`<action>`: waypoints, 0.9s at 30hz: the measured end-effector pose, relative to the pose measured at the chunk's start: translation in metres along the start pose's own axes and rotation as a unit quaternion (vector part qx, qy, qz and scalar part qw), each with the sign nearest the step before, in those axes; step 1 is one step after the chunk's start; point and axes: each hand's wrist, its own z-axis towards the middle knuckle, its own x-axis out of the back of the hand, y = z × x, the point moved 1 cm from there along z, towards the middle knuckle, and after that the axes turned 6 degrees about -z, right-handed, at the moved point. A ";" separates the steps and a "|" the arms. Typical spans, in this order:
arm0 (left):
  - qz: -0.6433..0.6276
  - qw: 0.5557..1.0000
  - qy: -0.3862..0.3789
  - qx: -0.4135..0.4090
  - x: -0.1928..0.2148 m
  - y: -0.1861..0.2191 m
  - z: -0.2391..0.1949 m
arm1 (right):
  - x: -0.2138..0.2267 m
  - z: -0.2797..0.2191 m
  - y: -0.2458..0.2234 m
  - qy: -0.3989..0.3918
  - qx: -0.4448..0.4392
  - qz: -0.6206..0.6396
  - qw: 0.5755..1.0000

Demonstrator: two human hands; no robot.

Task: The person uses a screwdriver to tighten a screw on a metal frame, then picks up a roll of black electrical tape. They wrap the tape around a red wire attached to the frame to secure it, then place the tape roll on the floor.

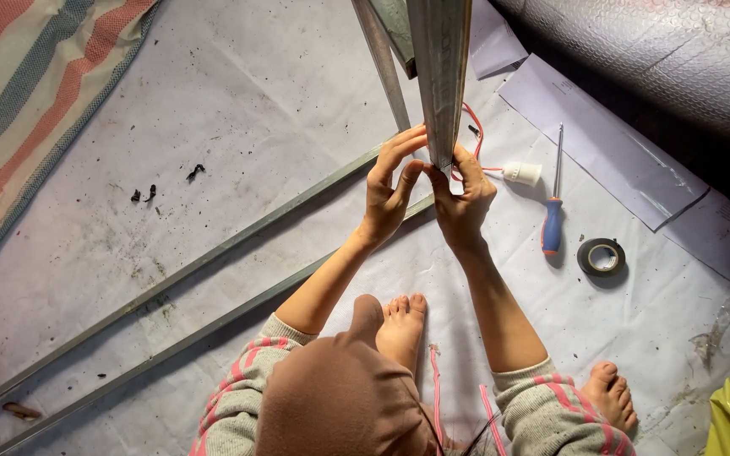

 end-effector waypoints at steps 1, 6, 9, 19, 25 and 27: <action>0.000 1.000 0.002 0.000 -0.001 -0.002 -0.001 | -0.001 -0.001 0.001 -0.002 0.000 0.000 1.000; -0.006 1.000 0.001 0.015 -0.004 -0.010 -0.004 | -0.006 -0.009 0.010 0.058 0.036 -0.068 0.995; 0.006 1.000 -0.017 0.016 -0.003 -0.009 -0.003 | -0.012 -0.019 0.029 0.075 0.072 -0.118 0.988; 0.066 0.990 -0.029 0.119 0.036 -0.021 -0.031 | 0.103 -0.040 0.087 0.002 -0.050 -0.097 0.994; 0.020 0.977 -0.039 0.210 0.034 -0.041 -0.046 | 0.065 -0.038 0.078 -0.072 -0.058 -0.055 0.994; 0.008 0.975 -0.045 0.219 0.032 -0.039 -0.045 | 0.048 -0.035 0.083 -0.203 0.021 -0.063 0.977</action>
